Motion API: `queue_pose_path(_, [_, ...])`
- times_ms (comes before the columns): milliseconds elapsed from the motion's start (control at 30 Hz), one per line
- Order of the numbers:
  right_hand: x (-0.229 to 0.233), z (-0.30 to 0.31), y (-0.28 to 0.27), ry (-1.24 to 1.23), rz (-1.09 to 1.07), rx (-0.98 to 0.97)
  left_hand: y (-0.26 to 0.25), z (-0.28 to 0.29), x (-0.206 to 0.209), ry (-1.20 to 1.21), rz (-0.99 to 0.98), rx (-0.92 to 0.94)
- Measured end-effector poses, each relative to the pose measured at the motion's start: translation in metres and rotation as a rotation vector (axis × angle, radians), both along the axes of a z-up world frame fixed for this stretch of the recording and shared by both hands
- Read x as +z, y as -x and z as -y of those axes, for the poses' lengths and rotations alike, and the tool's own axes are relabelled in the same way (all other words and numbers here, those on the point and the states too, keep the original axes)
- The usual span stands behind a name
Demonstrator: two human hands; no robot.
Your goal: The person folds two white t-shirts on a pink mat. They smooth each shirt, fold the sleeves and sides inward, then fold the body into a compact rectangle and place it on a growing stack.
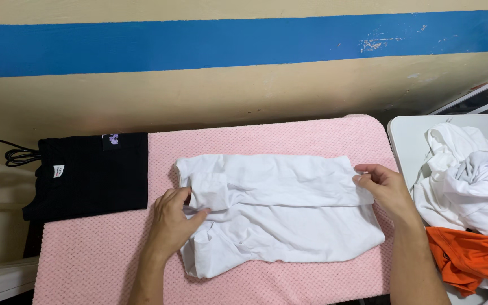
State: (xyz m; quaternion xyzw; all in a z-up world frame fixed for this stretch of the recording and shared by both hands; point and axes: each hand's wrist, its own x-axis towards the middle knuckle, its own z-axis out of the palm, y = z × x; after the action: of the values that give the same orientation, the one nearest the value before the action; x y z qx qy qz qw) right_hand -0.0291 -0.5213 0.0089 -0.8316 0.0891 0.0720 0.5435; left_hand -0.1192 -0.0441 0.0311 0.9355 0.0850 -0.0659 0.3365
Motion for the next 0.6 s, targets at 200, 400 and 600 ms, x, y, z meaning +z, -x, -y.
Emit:
queue_pose_path(200, [0.019, 0.015, 0.017, 0.164, -0.156, -0.051, 0.009, -0.012, 0.0, 0.324, 0.084, -0.015])
queue_pose_path(400, [-0.003, 0.016, 0.037, 0.025, -0.11, -0.145, 0.015, -0.005, 0.016, 0.113, -0.052, -0.137])
queue_pose_path(600, [-0.02, 0.026, 0.044, -0.282, 0.171, -0.112, 0.031, 0.009, 0.031, 0.359, -0.081, -0.331])
